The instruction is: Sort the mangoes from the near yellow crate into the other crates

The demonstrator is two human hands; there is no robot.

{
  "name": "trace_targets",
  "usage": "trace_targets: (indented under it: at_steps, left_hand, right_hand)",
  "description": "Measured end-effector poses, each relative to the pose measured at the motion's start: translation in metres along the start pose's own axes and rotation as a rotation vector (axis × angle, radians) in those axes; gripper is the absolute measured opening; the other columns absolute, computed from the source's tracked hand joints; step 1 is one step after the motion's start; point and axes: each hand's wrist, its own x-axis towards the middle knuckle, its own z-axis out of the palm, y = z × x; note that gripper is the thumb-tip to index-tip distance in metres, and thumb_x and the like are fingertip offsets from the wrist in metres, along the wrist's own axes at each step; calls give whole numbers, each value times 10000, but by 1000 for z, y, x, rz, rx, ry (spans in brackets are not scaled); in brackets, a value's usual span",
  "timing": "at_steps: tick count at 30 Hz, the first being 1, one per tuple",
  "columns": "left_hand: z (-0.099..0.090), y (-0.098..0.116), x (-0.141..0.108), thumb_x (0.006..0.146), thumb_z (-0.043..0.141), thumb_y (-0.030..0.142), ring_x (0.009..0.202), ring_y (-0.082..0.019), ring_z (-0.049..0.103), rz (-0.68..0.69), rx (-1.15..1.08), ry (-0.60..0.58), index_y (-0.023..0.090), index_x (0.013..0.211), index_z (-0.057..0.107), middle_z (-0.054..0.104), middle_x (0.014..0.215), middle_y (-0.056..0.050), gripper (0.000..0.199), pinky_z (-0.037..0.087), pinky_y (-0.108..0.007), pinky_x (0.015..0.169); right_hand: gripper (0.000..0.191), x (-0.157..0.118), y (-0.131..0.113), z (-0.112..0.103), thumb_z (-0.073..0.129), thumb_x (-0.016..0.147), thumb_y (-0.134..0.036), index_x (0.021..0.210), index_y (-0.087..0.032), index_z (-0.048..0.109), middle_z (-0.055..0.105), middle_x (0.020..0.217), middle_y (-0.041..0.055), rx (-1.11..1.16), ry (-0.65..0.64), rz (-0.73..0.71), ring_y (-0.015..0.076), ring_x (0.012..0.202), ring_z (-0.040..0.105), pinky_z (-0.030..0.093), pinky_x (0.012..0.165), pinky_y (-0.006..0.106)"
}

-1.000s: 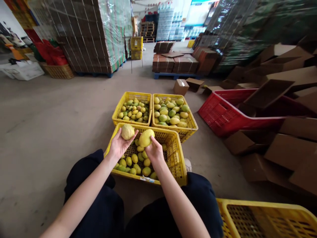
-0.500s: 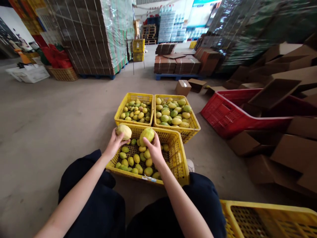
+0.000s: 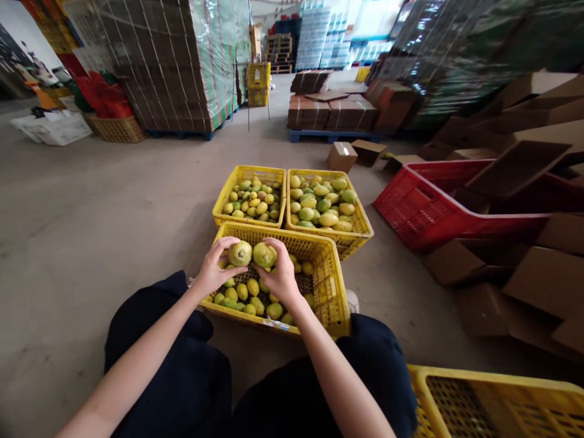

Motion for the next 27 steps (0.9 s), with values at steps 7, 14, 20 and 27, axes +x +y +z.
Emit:
trace_targets:
  at_steps: [7,14,20,27]
  left_hand:
    - [10,13,13,793,603,447,601,-155,605,-741,-990,73,167,1056,677,657,810,-66,391,456,-204,431]
    - [37,19,19,893,462,327,823,-190,681,-872,-1561,240,157,1011,676,697,871,-79,298,565,-294,721]
    - [58,18,29,868,482,284,880,-191,685,-851,-1662,391,178,1004,688,718,927,-49,268,556,-305,767]
    - [59,14,28,806,512,243,759,-178,685,-953,-1605,380,173,834,658,708,798,-31,165,558,-282,685]
  right_hand:
    - [402,14,-14,-4,688,759,-440,1081,-209,620,721,955,71,971,-36,762,180,695,650,519,508,254]
    - [311,9,-16,0,511,874,-404,1048,-183,643,738,834,68,1468,170,1107,182,682,683,548,532,270]
    - [265,6,-8,-4,479,893,-359,1016,-191,643,740,856,77,1477,339,1114,199,676,684,574,561,333]
    - [267,9,-8,-15,512,901,-374,1121,-259,612,734,978,39,1427,325,925,178,699,688,542,489,263]
